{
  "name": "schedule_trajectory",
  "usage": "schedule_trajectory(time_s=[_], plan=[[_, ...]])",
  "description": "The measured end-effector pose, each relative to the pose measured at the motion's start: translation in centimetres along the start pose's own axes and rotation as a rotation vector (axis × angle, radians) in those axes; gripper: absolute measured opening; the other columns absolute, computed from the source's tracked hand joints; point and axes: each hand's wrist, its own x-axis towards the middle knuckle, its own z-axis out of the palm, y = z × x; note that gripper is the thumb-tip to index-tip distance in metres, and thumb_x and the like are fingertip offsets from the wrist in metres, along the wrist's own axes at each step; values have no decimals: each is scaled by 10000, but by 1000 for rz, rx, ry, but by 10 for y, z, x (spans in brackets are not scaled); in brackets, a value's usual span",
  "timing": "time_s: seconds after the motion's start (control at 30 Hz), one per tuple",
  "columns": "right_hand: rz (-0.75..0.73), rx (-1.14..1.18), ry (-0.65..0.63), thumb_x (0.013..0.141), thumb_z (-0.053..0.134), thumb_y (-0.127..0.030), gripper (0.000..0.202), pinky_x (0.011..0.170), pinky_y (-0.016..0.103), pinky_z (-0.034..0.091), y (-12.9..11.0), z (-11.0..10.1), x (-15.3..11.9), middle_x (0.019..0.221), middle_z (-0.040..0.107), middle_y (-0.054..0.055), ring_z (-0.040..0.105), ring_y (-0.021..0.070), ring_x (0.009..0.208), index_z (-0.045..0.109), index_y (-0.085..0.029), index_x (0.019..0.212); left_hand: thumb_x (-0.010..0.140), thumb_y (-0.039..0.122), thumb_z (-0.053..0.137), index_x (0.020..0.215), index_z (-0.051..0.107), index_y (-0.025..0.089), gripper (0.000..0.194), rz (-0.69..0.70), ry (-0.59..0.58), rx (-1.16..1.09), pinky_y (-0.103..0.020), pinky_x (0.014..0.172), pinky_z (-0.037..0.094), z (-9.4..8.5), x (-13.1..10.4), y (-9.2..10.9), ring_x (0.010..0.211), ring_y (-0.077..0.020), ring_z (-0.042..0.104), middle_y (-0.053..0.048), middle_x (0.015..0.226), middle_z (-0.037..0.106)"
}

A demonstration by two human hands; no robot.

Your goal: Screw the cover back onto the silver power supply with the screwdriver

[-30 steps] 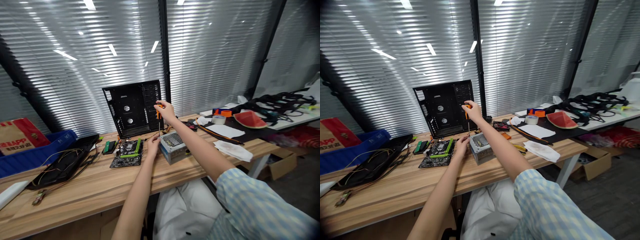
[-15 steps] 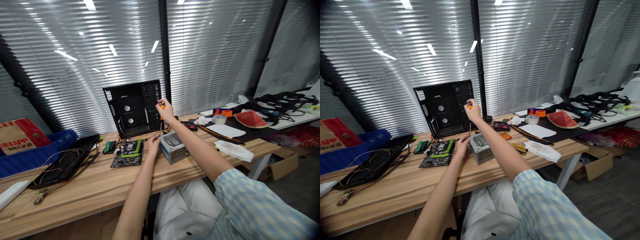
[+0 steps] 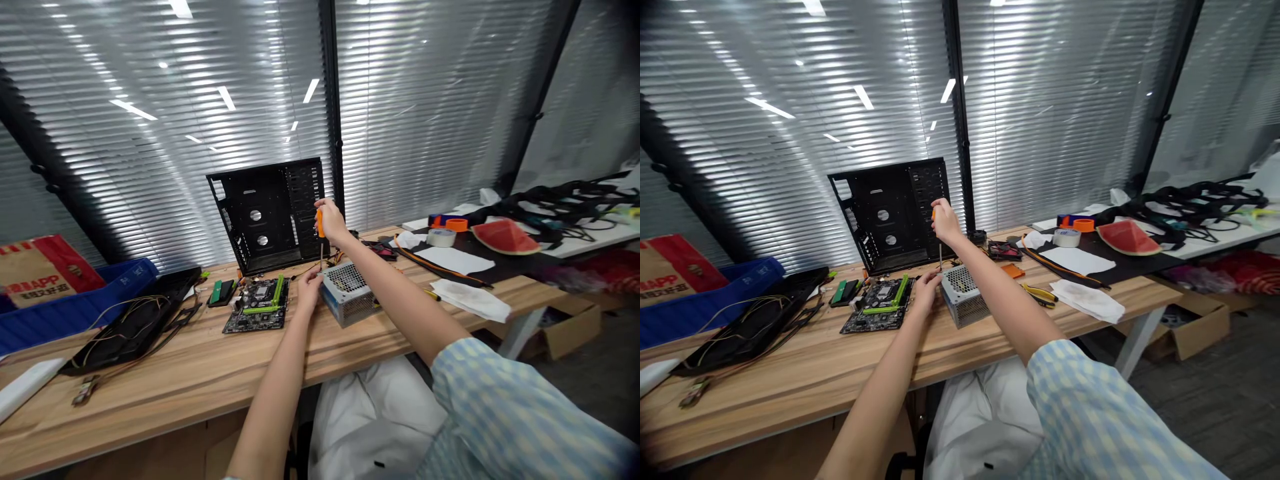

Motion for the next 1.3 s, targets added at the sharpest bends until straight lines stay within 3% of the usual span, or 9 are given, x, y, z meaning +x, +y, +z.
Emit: schedule_trajectory(time_s=[0.13,0.3,0.47,0.57,0.67,0.87,1.03,1.13,1.3], plan=[[-111,-147,-2,848,454,-364,182,594,277,455,0,-7,-1,696,545,-38,582,148,593,570,-240,912,640,258,739,931,750,150,310,9,-1,7,-322,828,474,-1,1,-2,809,-195,642,-70,853,721],[-285,-513,134,799,595,-459,251,789,349,452,2,-13,-1,769,607,17,577,208,782,604,-210,830,647,241,723,941,752,143,312,19,-5,8,-319,821,479,-2,2,-2,820,-196,644,-84,883,730],[-314,-684,147,831,590,-378,365,854,404,466,-2,-11,-6,1012,644,83,598,273,947,632,-248,1169,649,254,712,957,750,138,331,26,-16,16,-317,812,475,-2,0,-1,820,-199,642,-90,898,735],[-329,-641,145,861,588,-417,405,893,429,478,-1,-9,-7,1133,631,97,605,278,1002,611,-264,1236,651,248,712,962,752,139,332,27,-18,21,-321,825,476,-2,1,0,835,-201,644,-93,922,737],[-313,-456,103,842,613,-449,282,858,408,517,6,-8,-1,969,654,50,633,234,912,638,-237,1026,658,241,713,954,754,139,316,28,-12,27,-330,850,478,-2,1,-1,856,-207,649,-93,921,737],[-95,187,-23,711,717,-467,368,465,239,512,22,-9,10,651,534,-79,562,106,497,500,-251,915,671,225,708,937,756,156,279,28,4,32,-343,880,483,-1,2,-2,876,-209,658,-89,921,739],[25,272,-41,822,566,-536,313,402,222,480,21,-18,16,603,484,-90,504,95,438,437,-258,885,663,238,717,914,753,167,263,30,7,31,-346,890,478,0,1,-1,875,-207,660,-84,918,738],[92,273,-99,876,403,-438,207,412,225,484,14,-19,16,641,514,-73,531,106,456,463,-257,958,662,258,724,919,749,166,274,26,5,27,-352,879,481,0,1,-1,863,-212,662,-86,917,739],[-1,102,-99,786,519,-360,258,518,241,502,9,-13,11,722,549,-42,583,120,561,559,-234,1008,655,271,737,922,742,159,289,16,1,19,-357,884,481,-1,1,-1,877,-218,661,-91,926,735]])
